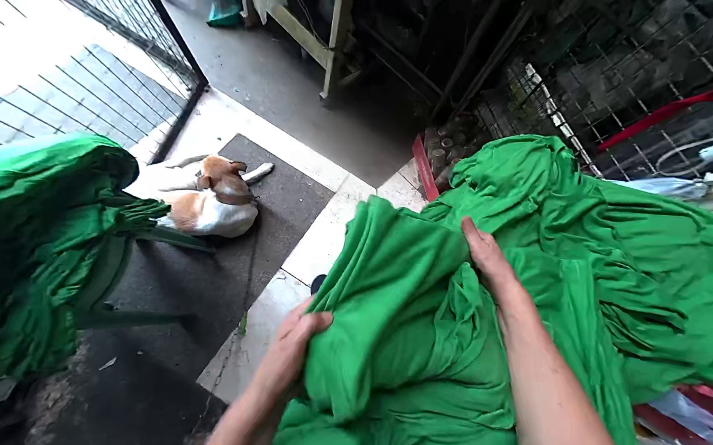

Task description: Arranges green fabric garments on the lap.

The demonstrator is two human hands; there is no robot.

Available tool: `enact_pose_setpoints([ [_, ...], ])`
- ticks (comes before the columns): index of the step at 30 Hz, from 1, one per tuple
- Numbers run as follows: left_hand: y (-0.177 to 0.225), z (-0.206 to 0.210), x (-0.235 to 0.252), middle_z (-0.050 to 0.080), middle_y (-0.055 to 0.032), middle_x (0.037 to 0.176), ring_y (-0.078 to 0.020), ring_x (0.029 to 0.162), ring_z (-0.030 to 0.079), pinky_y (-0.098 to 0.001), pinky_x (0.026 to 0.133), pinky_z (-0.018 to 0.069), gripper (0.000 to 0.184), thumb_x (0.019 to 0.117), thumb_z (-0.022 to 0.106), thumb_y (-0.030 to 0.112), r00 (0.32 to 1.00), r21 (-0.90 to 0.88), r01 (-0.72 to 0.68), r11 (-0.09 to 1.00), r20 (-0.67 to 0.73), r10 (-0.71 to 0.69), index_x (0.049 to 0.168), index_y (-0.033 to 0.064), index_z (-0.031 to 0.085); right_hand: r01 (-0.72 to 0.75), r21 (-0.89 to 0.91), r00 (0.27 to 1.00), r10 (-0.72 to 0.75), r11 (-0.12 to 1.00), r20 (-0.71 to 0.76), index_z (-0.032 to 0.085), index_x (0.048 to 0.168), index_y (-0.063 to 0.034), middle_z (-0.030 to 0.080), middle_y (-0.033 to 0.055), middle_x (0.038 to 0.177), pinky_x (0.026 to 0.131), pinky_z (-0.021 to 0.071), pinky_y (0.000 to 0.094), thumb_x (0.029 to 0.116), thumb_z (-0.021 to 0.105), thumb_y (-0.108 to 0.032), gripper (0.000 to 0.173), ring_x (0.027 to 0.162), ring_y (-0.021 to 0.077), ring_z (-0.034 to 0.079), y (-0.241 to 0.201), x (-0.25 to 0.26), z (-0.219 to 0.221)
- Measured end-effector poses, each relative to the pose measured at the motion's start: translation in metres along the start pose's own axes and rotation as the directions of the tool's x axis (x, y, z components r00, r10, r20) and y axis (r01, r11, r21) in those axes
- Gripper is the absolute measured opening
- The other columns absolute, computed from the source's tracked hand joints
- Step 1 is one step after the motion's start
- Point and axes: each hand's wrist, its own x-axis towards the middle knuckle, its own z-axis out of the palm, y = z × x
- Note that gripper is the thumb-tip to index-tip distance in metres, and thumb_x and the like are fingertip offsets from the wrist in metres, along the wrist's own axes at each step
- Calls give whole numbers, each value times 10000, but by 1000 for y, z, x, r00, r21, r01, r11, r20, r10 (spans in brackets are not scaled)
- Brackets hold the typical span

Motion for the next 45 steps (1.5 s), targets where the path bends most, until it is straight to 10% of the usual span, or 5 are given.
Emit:
enact_pose_setpoints([
  [13,-32,-5,17,647,-41,754,-122,699,664,-307,647,571,253,1078,373,182,913,-421,341,841,-64,-402,962,78,573,180,-190,983,-185,965,-8,584,1036,121,588,257,960,848,426,534,1094,478,-341,478,909,326,563,3,8,13],
  [19,-19,-6,-16,713,59,898,-12,821,688,-241,768,595,249,972,445,149,997,-108,-57,992,54,63,1118,54,623,240,-104,946,-256,965,-199,559,928,94,498,132,792,728,421,392,1091,496,-288,420,743,186,491,2,-3,10],
  [26,-28,-2,-22,705,65,938,-19,866,690,-235,804,590,277,967,434,164,1000,-99,2,995,31,1,1179,73,587,149,-323,982,-178,934,-59,635,1129,112,653,338,1041,922,439,681,1085,517,-286,418,1038,510,625,7,10,13],
  [35,-28,15,-27,702,-54,1104,-118,1061,681,-328,929,576,495,1116,168,323,982,-598,98,796,-70,-173,1292,44,537,708,74,644,-685,702,341,689,1126,11,714,104,1053,813,597,303,1023,567,-183,251,908,138,705,-96,-126,41],
  [45,-38,50,-70,664,-1,1152,-28,1035,640,-264,909,539,698,1045,390,544,975,-499,-25,866,179,131,1402,-52,454,602,-644,695,-706,472,133,555,1338,163,625,354,1269,920,516,521,821,774,-252,699,1097,483,647,-72,-239,62],
])
